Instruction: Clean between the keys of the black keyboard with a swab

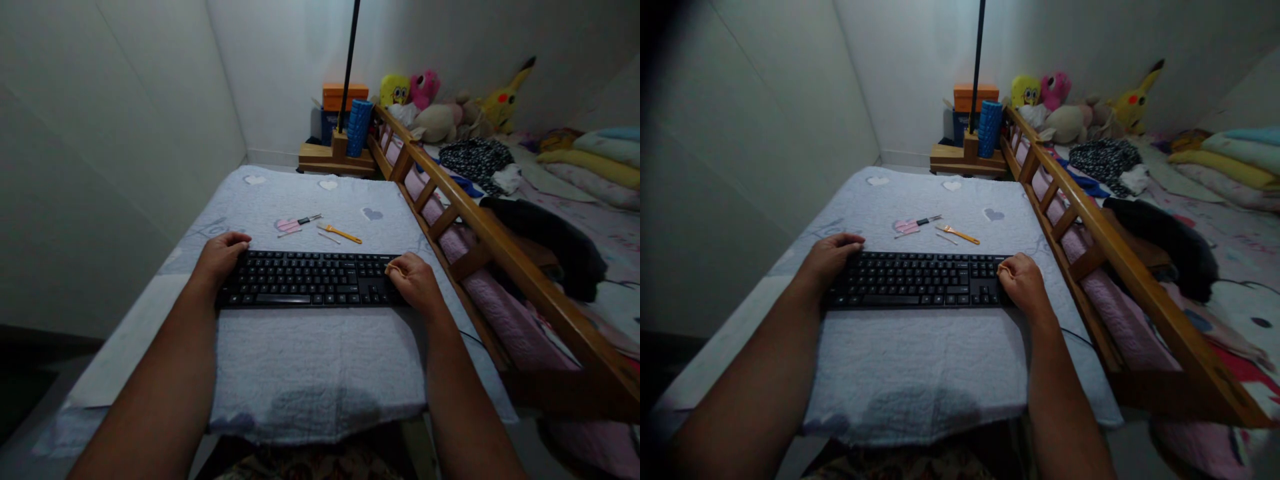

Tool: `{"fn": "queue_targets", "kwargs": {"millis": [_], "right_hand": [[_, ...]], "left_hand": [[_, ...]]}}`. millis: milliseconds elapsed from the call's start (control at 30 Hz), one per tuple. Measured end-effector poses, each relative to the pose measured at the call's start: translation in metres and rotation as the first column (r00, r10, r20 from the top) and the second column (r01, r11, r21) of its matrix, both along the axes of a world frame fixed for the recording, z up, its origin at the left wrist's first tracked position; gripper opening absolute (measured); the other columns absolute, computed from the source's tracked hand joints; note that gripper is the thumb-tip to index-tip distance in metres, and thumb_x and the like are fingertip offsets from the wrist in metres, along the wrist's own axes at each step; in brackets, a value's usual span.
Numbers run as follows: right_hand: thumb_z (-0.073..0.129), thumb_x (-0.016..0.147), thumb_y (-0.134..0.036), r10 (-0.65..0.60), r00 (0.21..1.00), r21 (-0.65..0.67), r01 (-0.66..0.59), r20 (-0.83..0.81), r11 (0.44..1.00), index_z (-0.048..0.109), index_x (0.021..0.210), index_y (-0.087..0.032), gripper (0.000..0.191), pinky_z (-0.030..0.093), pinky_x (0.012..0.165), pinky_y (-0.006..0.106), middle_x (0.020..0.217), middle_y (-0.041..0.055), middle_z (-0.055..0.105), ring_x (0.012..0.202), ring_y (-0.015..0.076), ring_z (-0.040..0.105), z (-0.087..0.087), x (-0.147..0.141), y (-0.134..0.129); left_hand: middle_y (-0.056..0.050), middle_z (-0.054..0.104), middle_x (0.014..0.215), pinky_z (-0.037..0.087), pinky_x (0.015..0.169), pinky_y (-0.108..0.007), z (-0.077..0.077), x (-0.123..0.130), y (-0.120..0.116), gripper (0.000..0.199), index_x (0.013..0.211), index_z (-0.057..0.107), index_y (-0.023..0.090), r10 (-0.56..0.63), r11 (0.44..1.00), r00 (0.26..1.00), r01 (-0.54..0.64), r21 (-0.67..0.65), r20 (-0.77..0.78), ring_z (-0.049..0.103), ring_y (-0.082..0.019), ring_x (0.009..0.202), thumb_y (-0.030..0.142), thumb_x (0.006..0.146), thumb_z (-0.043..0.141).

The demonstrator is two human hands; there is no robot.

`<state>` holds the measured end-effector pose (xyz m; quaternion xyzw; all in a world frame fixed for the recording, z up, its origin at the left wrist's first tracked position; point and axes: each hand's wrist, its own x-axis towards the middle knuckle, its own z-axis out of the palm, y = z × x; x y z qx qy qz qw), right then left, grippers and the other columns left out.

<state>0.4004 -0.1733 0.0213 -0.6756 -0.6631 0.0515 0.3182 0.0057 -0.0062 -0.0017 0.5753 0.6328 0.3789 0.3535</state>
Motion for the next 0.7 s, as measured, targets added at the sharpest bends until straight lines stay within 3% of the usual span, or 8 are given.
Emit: {"fn": "queue_targets", "kwargs": {"millis": [333, 700], "right_hand": [[0.055, 0.088, -0.02, -0.115, 0.992, 0.074, 0.112, 0.043, 0.991, 0.073, 0.085, -0.023, 0.019, 0.045, 0.085, 0.039, 0.087, 0.0078, 0.062, 0.089, 0.0256, 0.058, -0.013, 0.004, 0.011], [0.055, 0.09, -0.025, -0.116, 0.991, 0.027, 0.114, 0.072, 0.993, 0.072, 0.09, -0.019, 0.018, 0.044, 0.086, 0.04, 0.09, 0.0103, 0.066, 0.091, 0.0271, 0.059, -0.013, 0.005, 0.011]], "left_hand": [[-0.003, 0.071, 0.081, 0.05, 0.082, -0.036, 0.017, 0.01, -0.01, 0.022, 0.08, 0.074, 0.021, 0.041, 0.999, 0.999, -0.042, -0.027, -0.031, 0.064, -0.026, 0.083, 0.03, 0.06, 0.069], [-0.004, 0.072, 0.081, 0.051, 0.08, -0.036, 0.016, 0.01, -0.009, 0.022, 0.079, 0.073, 0.022, 0.038, 0.999, 0.999, -0.039, -0.019, -0.034, 0.064, -0.026, 0.084, 0.031, 0.06, 0.069]]}}
